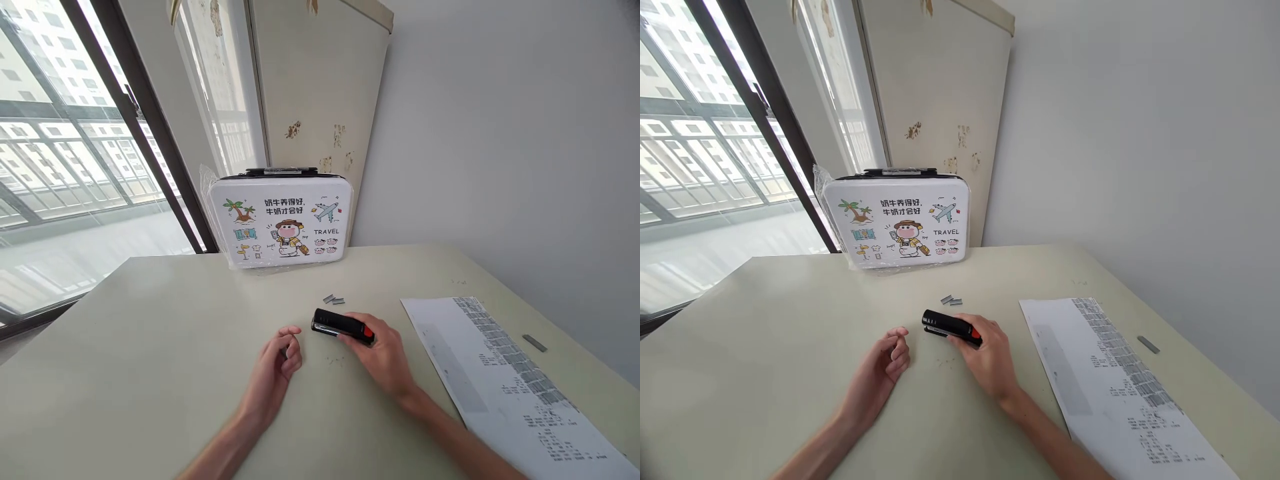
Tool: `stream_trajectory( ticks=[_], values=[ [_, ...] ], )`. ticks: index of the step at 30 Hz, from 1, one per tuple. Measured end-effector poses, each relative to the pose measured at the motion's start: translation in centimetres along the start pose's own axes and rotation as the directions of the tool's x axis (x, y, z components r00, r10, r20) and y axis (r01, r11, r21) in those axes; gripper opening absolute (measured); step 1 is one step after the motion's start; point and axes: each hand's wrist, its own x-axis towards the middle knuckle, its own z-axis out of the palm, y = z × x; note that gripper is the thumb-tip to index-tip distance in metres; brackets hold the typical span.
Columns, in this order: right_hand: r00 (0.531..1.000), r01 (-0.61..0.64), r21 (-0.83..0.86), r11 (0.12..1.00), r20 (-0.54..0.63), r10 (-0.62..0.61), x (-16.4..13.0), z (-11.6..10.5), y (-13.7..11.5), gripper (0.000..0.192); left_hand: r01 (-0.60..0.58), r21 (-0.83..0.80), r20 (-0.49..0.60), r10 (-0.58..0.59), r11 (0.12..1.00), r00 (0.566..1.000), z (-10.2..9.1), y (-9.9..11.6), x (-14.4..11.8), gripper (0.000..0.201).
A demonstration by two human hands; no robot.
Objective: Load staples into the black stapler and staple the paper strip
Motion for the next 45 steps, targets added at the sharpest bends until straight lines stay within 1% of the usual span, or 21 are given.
stream_trajectory(
  ticks=[2, 4, 8, 11, 13, 15, 16, 18, 20, 21, 22, 24, 26, 29, 35, 38, 40, 42, 43, 45],
  values=[
    [1.000, 0.001, -0.039, 0.999, 0.024, 0.000, 1.1, 1.1, 0.3, 0.031, 0.056, -0.187, -0.013, -0.060, 0.981, 0.998, 0.0, 0.4, 0.3, 0.013],
    [0.999, 0.026, -0.082, 0.996, 0.032, -0.023, 2.5, 2.5, 0.4, 0.030, 0.068, -0.297, -0.043, -0.084, 0.952, 0.996, -0.1, 0.7, 0.5, 0.013],
    [0.994, 0.108, -0.151, 0.983, 0.030, -0.104, 5.2, 4.9, -0.1, 0.028, 0.058, -0.418, -0.079, -0.100, 0.907, 0.992, -0.4, 1.0, 0.8, 0.016],
    [0.989, 0.149, -0.160, 0.976, 0.030, -0.146, 5.8, 5.4, -0.7, 0.030, 0.080, -0.443, -0.067, -0.123, 0.893, 0.990, -0.6, 0.9, 1.0, 0.022],
    [0.978, 0.203, -0.158, 0.966, -0.002, -0.206, 5.0, 5.0, -1.2, 0.032, 0.112, -0.443, -0.043, -0.146, 0.890, 0.988, -0.7, 0.8, 1.1, 0.027],
    [0.951, 0.303, -0.144, 0.942, -0.022, -0.309, 3.3, 4.2, -1.7, 0.030, 0.156, -0.450, 0.009, -0.171, 0.879, 0.985, -0.5, 0.6, 0.9, 0.032],
    [0.930, 0.363, -0.134, 0.922, -0.010, -0.368, 2.3, 3.8, -2.0, 0.028, 0.181, -0.455, 0.043, -0.181, 0.872, 0.982, -0.4, 0.4, 0.8, 0.034],
    [0.885, 0.466, -0.106, 0.878, 0.070, -0.461, 0.6, 3.2, -2.3, 0.030, 0.244, -0.451, 0.125, -0.209, 0.859, 0.970, -0.1, 0.1, 0.5, 0.039],
    [0.853, 0.513, -0.084, 0.854, 0.168, -0.495, -0.6, 2.9, -2.4, 0.040, 0.323, -0.421, 0.214, -0.253, 0.847, 0.944, 0.1, -0.3, 0.3, 0.041],
    [0.845, 0.517, -0.080, 0.852, 0.204, -0.494, -0.9, 2.8, -2.5, 0.046, 0.356, -0.402, 0.254, -0.271, 0.844, 0.928, 0.1, -0.5, 0.2, 0.042],
    [0.843, 0.515, -0.079, 0.853, 0.228, -0.488, -1.1, 2.9, -2.5, 0.049, 0.382, -0.383, 0.288, -0.284, 0.841, 0.915, 0.1, -0.6, 0.2, 0.043],
    [0.840, 0.516, -0.085, 0.853, 0.244, -0.484, -1.1, 3.0, -2.4, 0.048, 0.407, -0.354, 0.330, -0.295, 0.842, 0.897, 0.0, -0.8, 0.2, 0.045],
    [0.836, 0.524, -0.088, 0.847, 0.240, -0.493, -1.0, 3.2, -2.3, 0.040, 0.414, -0.338, 0.344, -0.299, 0.845, 0.890, -0.1, -0.8, 0.3, 0.048],
    [0.843, 0.516, -0.085, 0.852, 0.225, -0.489, -1.0, 3.4, -2.2, 0.032, 0.423, -0.334, 0.340, -0.311, 0.842, 0.888, -0.3, -0.8, 0.4, 0.049],
    [0.839, 0.529, -0.067, 0.846, 0.194, -0.509, -1.1, 3.3, -2.4, 0.029, 0.412, -0.356, 0.293, -0.319, 0.839, 0.902, -0.3, -0.7, 0.5, 0.050],
    [0.842, 0.533, -0.093, 0.841, 0.149, -0.518, -0.6, 2.4, -2.7, 0.027, 0.397, -0.362, 0.271, -0.313, 0.843, 0.910, -0.2, -0.5, 0.5, 0.049],
    [0.852, 0.524, -0.143, 0.840, 0.100, -0.514, 0.0, 0.8, -2.7, 0.026, 0.383, -0.359, 0.251, -0.308, 0.851, 0.918, -0.2, -0.4, 0.5, 0.049],
    [0.882, 0.467, -0.211, 0.859, 0.033, -0.471, 0.6, -1.8, -2.0, 0.026, 0.370, -0.335, 0.231, -0.305, 0.867, 0.924, -0.1, -0.3, 0.5, 0.050],
    [0.903, 0.414, -0.246, 0.876, -0.005, -0.429, 0.8, -3.4, -1.4, 0.027, 0.369, -0.318, 0.225, -0.308, 0.873, 0.924, 0.0, -0.2, 0.5, 0.050],
    [0.951, 0.256, -0.326, 0.910, -0.083, -0.298, 1.0, -7.2, 0.9, 0.029, 0.376, -0.290, 0.214, -0.324, 0.880, 0.922, 0.2, -0.1, 0.5, 0.049]
  ],
)
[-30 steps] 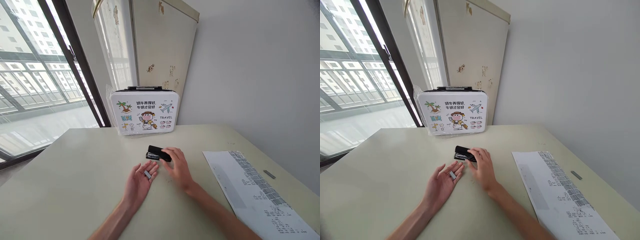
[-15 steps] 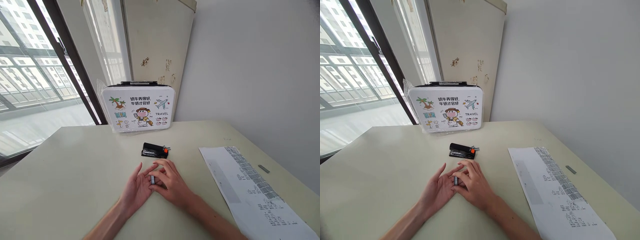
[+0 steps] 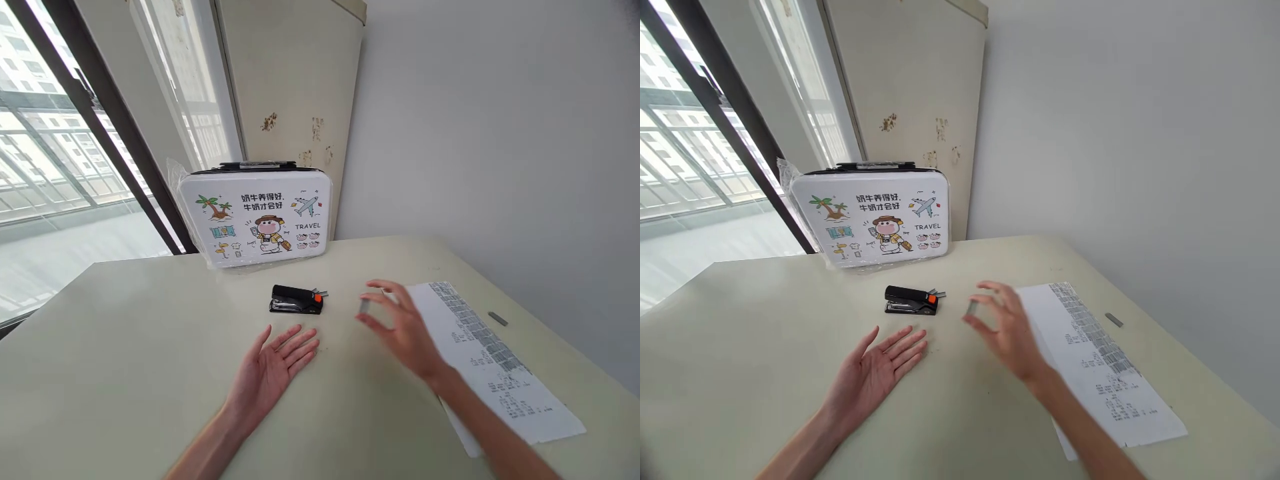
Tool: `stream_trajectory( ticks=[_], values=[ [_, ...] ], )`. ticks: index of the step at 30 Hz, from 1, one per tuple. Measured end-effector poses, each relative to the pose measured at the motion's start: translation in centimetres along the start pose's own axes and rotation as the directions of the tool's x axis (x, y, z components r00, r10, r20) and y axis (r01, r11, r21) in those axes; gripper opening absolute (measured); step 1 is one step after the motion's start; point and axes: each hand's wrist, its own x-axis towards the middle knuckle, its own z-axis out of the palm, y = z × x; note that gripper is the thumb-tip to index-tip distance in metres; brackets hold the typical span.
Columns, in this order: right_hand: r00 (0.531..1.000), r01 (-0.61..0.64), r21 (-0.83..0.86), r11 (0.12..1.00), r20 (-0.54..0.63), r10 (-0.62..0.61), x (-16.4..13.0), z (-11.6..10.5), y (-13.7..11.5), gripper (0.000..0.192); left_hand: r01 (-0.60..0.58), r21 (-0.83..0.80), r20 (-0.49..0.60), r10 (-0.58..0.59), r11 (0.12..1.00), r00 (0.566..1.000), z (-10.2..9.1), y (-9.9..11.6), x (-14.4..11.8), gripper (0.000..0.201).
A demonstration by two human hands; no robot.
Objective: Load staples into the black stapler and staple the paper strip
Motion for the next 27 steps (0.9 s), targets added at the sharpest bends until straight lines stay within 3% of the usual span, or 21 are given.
stream_trajectory(
  ticks=[3, 6, 10, 14, 19, 21, 23, 25, 27],
  values=[
    [0.965, -0.263, -0.156, 0.952, -0.065, 0.255, -2.1, -4.7, 6.3, 0.036, 0.013, 0.015, -0.043, -0.013, 1.000, 0.999, 0.3, 0.1, 0.0, 0.045],
    [0.873, -0.486, -0.252, 0.837, -0.172, 0.455, -5.8, -9.3, 12.4, 0.047, 0.007, 0.024, -0.079, -0.005, 1.000, 0.997, 0.4, 0.2, 0.2, 0.040],
    [0.777, -0.630, -0.426, 0.649, -0.337, 0.532, -10.9, -13.4, 17.6, 0.058, 0.004, 0.031, -0.084, -0.001, 1.000, 0.996, 0.5, 0.2, 0.3, 0.034],
    [0.738, -0.674, -0.496, 0.547, -0.430, 0.520, -13.6, -14.4, 19.5, 0.056, -0.006, 0.046, -0.087, 0.010, 0.999, 0.996, 0.7, 0.2, 0.2, 0.033],
    [0.714, -0.699, -0.452, 0.555, -0.393, 0.579, -11.9, -14.1, 17.8, 0.069, -0.010, 0.056, -0.095, 0.015, 0.998, 0.995, 0.7, 0.2, 0.2, 0.032],
    [0.761, -0.647, -0.417, 0.638, -0.400, 0.511, -9.7, -13.6, 15.2, 0.068, -0.005, 0.065, -0.082, 0.010, 0.998, 0.997, 0.6, 0.2, 0.2, 0.031],
    [0.845, -0.522, -0.350, 0.778, -0.337, 0.415, -7.2, -12.3, 11.7, 0.055, 0.000, 0.089, -0.069, 0.006, 0.996, 0.998, 0.6, 0.2, 0.3, 0.027],
    [0.924, -0.375, -0.242, 0.895, -0.172, 0.341, -4.9, -9.9, 7.8, 0.039, -0.004, 0.110, -0.051, 0.010, 0.994, 0.999, 0.7, 0.2, 0.3, 0.017],
    [0.974, -0.216, -0.081, 0.973, 0.056, 0.221, -3.2, -6.6, 4.4, 0.026, -0.014, 0.110, -0.023, 0.017, 0.994, 1.000, 1.0, 0.1, 0.1, 0.010]
  ],
)
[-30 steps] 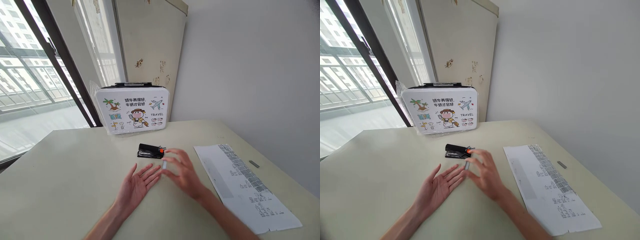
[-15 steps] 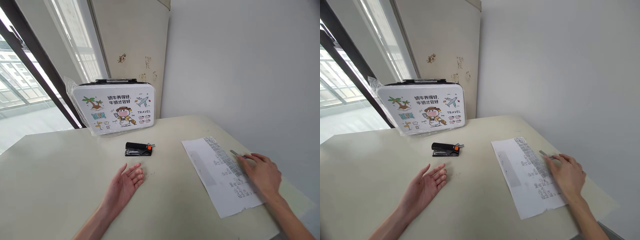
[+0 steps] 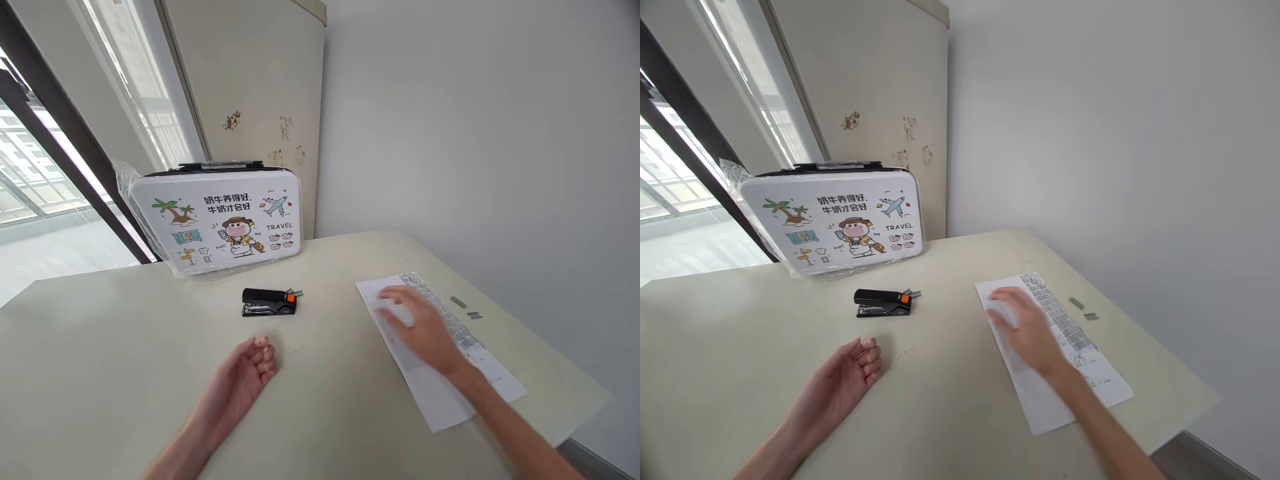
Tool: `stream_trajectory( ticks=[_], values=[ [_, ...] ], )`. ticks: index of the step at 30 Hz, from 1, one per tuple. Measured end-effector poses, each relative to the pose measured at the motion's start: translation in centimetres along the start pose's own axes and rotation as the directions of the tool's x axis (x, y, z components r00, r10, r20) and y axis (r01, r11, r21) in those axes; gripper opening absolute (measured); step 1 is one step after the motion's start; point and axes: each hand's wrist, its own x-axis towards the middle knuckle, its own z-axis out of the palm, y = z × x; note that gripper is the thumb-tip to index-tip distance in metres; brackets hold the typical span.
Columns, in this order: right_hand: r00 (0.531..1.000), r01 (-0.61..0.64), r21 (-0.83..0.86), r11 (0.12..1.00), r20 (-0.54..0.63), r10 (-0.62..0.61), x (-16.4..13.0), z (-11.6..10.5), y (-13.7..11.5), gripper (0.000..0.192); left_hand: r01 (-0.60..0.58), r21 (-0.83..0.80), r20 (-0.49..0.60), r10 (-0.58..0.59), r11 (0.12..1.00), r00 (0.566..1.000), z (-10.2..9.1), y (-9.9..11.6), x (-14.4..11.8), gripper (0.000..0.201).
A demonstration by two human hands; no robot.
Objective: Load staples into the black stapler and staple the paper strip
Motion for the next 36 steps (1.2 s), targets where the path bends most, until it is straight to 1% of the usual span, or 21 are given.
stream_trajectory(
  ticks=[1, 2, 4, 6, 8, 11, 16, 18, 23, 27, 36],
  values=[
    [0.987, 0.076, 0.087, 0.993, 0.131, -0.087, 0.4, 1.7, -1.6, 0.022, -0.002, -0.002, 0.013, 0.002, 1.000, 1.000, 0.1, 0.0, -0.1, 0.016],
    [0.963, 0.110, 0.160, 0.981, 0.226, -0.145, 0.6, 3.3, -3.0, 0.019, -0.003, -0.004, 0.023, 0.004, 1.000, 1.000, 0.3, 0.0, -0.3, 0.023],
    [0.931, 0.092, 0.257, 0.962, 0.321, -0.175, 0.7, 6.4, -4.8, 0.015, 0.000, -0.002, 0.025, 0.000, 1.000, 1.000, 0.5, -0.1, -0.6, 0.033],
    [0.939, 0.035, 0.272, 0.962, 0.320, -0.125, 0.5, 8.7, -5.7, 0.013, -0.002, 0.006, 0.010, 0.002, 1.000, 1.000, 0.5, -0.1, -0.8, 0.037],
    [0.957, -0.006, 0.261, 0.965, 0.282, -0.071, 0.2, 9.9, -6.0, 0.009, -0.004, 0.020, -0.007, 0.004, 1.000, 1.000, 0.3, -0.2, -0.9, 0.038],
    [0.962, -0.020, 0.272, 0.962, 0.266, -0.055, -0.1, 10.1, -6.1, 0.006, 0.006, 0.014, -0.021, -0.005, 1.000, 1.000, 0.0, -0.2, -0.7, 0.038],
    [0.957, 0.030, 0.267, 0.963, 0.269, -0.104, -0.2, 9.7, -6.0, 0.011, 0.020, -0.149, -0.021, -0.023, 0.989, 1.000, -0.3, -0.1, -0.2, 0.035],
    [0.957, 0.054, 0.255, 0.965, 0.264, -0.123, -0.2, 9.7, -5.9, 0.012, 0.024, -0.176, -0.026, -0.029, 0.984, 0.999, -0.2, 0.0, -0.2, 0.033],
    [0.952, 0.099, 0.239, 0.966, 0.258, -0.162, -0.4, 9.9, -5.8, 0.013, 0.023, -0.151, -0.035, -0.029, 0.988, 0.999, -0.1, 0.0, -0.2, 0.030],
    [0.952, 0.128, 0.226, 0.966, 0.244, -0.184, -0.4, 10.0, -5.7, 0.012, 0.023, -0.129, -0.012, -0.025, 0.991, 1.000, -0.4, -0.1, -0.2, 0.030],
    [0.946, 0.110, 0.218, 0.970, 0.276, -0.169, -0.5, 9.9, -5.9, 0.013, 0.023, -0.113, 0.023, -0.020, 0.993, 1.000, -0.7, -0.3, -0.1, 0.026]
  ],
)
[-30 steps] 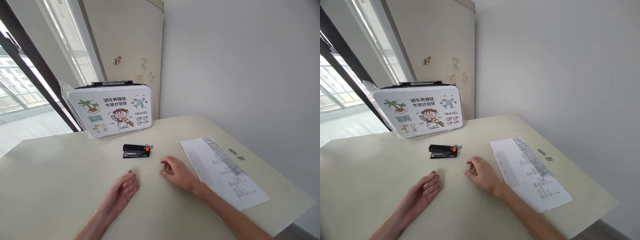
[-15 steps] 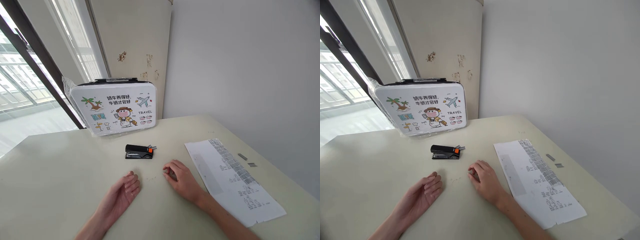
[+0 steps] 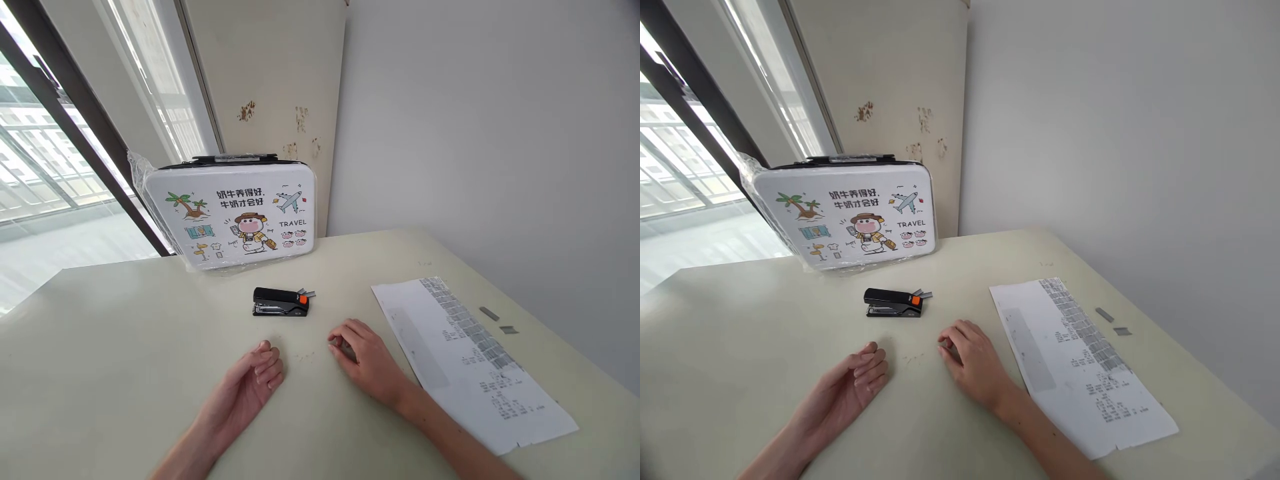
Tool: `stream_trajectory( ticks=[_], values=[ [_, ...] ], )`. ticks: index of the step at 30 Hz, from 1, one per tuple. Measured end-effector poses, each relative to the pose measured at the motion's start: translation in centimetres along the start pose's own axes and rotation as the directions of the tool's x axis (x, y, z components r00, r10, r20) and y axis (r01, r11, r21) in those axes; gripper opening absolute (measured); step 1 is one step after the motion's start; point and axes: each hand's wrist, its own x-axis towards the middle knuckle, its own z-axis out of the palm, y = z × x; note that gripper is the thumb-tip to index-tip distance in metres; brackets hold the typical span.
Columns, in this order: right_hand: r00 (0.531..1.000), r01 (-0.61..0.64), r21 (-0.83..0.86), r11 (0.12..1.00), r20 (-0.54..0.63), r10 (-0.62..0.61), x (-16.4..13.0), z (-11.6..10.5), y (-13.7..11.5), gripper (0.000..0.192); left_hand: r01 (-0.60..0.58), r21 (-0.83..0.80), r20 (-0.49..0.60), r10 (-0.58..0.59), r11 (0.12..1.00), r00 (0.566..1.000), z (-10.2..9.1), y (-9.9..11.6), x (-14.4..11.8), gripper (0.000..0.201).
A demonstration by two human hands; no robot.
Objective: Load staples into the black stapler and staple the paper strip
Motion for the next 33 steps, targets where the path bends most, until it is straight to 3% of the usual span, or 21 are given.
stream_trajectory(
  ticks=[5, 9, 12, 17, 21, 25, 27, 28, 30, 33],
  values=[
    [0.998, -0.046, 0.071, 0.996, 0.046, 0.043, 0.0, -0.7, -0.4, 0.011, -0.005, 0.013, -0.005, 0.005, 1.000, 1.000, 0.1, 0.0, -0.1, 0.025],
    [0.987, -0.145, 0.196, 0.970, 0.096, 0.129, -0.8, -4.0, 0.5, 0.020, -0.009, 0.016, -0.011, 0.009, 1.000, 1.000, 0.1, 0.0, -0.3, 0.024],
    [0.967, -0.252, 0.055, 0.966, 0.047, 0.250, -2.4, -7.8, 3.1, 0.031, -0.013, 0.030, -0.010, 0.013, 0.999, 1.000, -0.1, 0.0, -0.2, 0.025],
    [0.918, -0.395, -0.252, 0.883, -0.083, 0.387, -6.9, -13.5, 10.5, 0.052, -0.015, 0.048, -0.020, 0.016, 0.999, 1.000, 0.0, -0.1, -0.2, 0.027],
    [0.944, -0.303, -0.418, 0.857, -0.007, 0.330, -10.4, -15.2, 14.9, 0.065, -0.024, 0.068, -0.023, 0.025, 0.997, 0.999, 0.3, 0.0, -0.2, 0.031],
    [0.975, -0.135, -0.516, 0.846, 0.081, 0.205, -12.4, -13.0, 14.2, 0.068, -0.062, 0.226, 0.004, 0.062, 0.972, 0.998, 0.2, -0.1, -0.3, 0.035],
    [0.988, -0.088, -0.542, 0.836, 0.062, 0.144, -12.9, -10.6, 11.8, 0.072, -0.129, 0.452, 0.052, 0.118, 0.883, 0.992, 0.2, -0.4, -0.5, 0.036],
    [0.991, -0.071, -0.545, 0.836, 0.058, 0.122, -13.0, -9.2, 10.3, 0.074, -0.188, 0.588, 0.094, 0.165, 0.787, 0.982, 0.2, -0.7, -0.7, 0.037],
    [0.997, -0.026, -0.531, 0.847, 0.048, 0.061, -12.8, -5.9, 6.8, 0.077, -0.338, 0.806, 0.232, 0.266, 0.485, 0.936, 0.5, -1.5, -1.1, 0.035],
    [0.999, 0.037, -0.457, 0.889, 0.000, -0.042, -11.7, -0.4, 1.8, 0.084, -0.486, 0.874, 0.470, 0.283, -0.016, 0.836, 1.2, -2.6, -1.8, 0.022]
  ],
)
